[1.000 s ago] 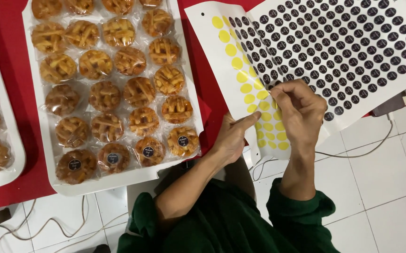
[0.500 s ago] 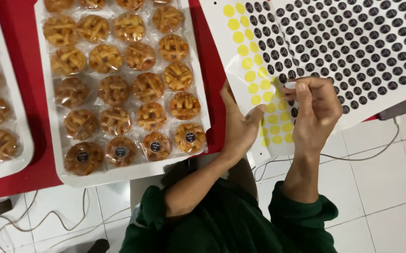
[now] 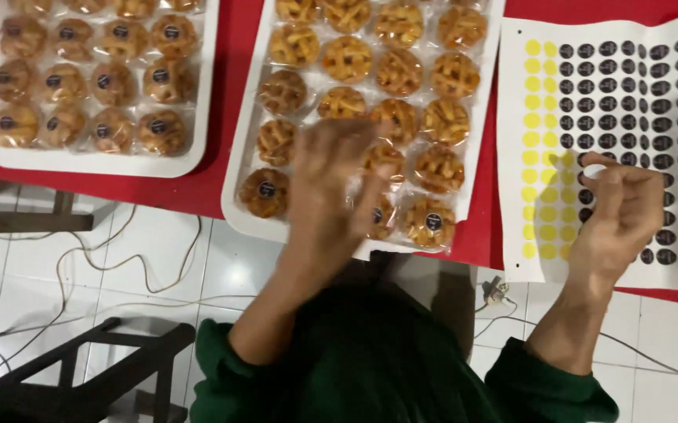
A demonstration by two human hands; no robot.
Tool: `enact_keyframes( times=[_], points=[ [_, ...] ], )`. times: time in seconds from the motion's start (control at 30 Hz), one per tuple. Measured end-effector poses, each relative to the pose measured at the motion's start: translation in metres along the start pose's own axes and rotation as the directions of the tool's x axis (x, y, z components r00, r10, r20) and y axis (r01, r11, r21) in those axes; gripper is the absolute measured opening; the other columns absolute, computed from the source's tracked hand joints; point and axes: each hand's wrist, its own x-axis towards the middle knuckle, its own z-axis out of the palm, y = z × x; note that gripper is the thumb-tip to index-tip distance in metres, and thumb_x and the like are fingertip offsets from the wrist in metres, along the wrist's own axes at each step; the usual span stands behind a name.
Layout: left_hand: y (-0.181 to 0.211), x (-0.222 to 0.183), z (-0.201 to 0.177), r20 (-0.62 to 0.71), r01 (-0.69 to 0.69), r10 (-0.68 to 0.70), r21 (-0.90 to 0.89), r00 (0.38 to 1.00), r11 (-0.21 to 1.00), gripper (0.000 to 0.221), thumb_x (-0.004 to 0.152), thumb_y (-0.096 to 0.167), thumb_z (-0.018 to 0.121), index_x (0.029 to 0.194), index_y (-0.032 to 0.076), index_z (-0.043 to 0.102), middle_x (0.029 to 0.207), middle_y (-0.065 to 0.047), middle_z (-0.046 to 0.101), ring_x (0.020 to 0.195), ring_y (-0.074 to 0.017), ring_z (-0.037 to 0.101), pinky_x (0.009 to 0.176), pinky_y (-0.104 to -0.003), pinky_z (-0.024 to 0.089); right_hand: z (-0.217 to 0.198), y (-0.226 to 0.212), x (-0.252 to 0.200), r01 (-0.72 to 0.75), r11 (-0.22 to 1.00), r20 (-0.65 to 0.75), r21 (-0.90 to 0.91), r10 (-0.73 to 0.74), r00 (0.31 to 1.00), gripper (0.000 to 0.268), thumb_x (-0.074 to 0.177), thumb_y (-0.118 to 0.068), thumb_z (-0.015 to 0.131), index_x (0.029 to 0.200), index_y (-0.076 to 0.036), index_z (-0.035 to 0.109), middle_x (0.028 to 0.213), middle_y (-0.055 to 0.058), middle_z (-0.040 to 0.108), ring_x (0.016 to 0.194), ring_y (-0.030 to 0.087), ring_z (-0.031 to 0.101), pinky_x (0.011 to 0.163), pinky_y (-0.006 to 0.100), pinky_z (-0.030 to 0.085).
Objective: Peeling stickers from a sheet and applying them to the plastic wrap of individually packaged baked goods on a tray.
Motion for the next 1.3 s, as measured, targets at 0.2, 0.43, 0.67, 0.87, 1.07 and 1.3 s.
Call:
enact_keyframes(
  times=[0.2,0.43,0.67,0.87,1.07,1.3],
  points=[
    [-0.083,-0.023,-0.049,-0.038,0.173,-0.173,0.404,0.984,0.898,0.038,0.095,0.004,0.067,0.129,-0.002,0.051,0.107,-0.018,0.047,0.102,-0.0359,0.040,0.087,-0.050,0.040,0.004,0.001,-0.003,0.131,0.991,-0.039,0.025,-0.130,0.991,0.027,0.131,-0.012,0.057,0.123,0.012,0.049,0.113,0.033,0.065,0.111,0.042,0.072,0.092,0.047,0.064],
    [-0.111,-0.022,-0.044,0.154,0.282,-0.363,0.388,0.919,0.877,0.065,0.100,0.062,0.049,0.140,0.010,0.049,0.135,-0.021,0.039,0.124,-0.0411,0.032,0.099,-0.061,0.035,0.006,-0.008,-0.008,0.080,0.997,-0.163,0.002,-0.079,0.983,0.014,0.128,0.001,0.057,0.118,0.011,0.058,0.105,0.025,0.065,0.082,0.032,0.066,0.084,0.041,0.057],
    [-0.107,-0.017,-0.044,0.150,0.352,-0.422,0.347,0.894,0.869,0.049,0.092,0.048,0.071,0.122,0.011,0.058,0.135,-0.019,0.039,0.127,-0.0388,0.029,0.100,-0.057,0.027,0.011,-0.012,-0.011,0.081,0.997,-0.141,0.005,-0.080,0.987,0.008,0.125,0.014,0.055,0.118,0.016,0.056,0.098,0.028,0.063,0.083,0.035,0.068,0.081,0.041,0.058],
    [-0.094,-0.008,-0.041,0.209,0.464,-0.514,0.245,0.832,0.851,0.047,0.085,0.024,0.077,0.121,0.012,0.049,0.111,-0.009,0.055,0.111,-0.0291,0.045,0.095,-0.046,0.025,0.013,-0.017,-0.012,0.050,0.997,-0.135,0.056,-0.042,0.990,0.010,0.126,0.009,0.057,0.117,0.011,0.054,0.103,0.028,0.064,0.083,0.034,0.065,0.082,0.043,0.060],
    [-0.088,-0.004,-0.047,0.141,0.423,-0.429,0.073,0.892,0.903,0.053,0.088,0.006,0.076,0.123,0.013,0.037,0.087,-0.003,0.066,0.085,-0.0243,0.065,0.103,-0.045,0.029,0.015,-0.024,-0.013,0.075,0.997,-0.115,0.033,-0.071,0.991,0.013,0.127,0.006,0.059,0.119,0.013,0.054,0.106,0.030,0.065,0.082,0.036,0.067,0.083,0.045,0.060],
    [-0.072,0.000,-0.057,0.083,0.293,-0.285,-0.416,0.955,0.861,0.047,0.111,0.025,0.057,0.153,0.024,0.036,0.131,-0.013,0.068,0.113,-0.0264,0.076,0.089,-0.040,0.072,0.029,-0.046,-0.014,0.105,0.993,-0.146,0.058,-0.096,0.985,0.003,0.114,0.017,0.056,0.115,0.017,0.059,0.107,0.031,0.064,0.084,0.040,0.071,0.079,0.045,0.064]
  ],
)
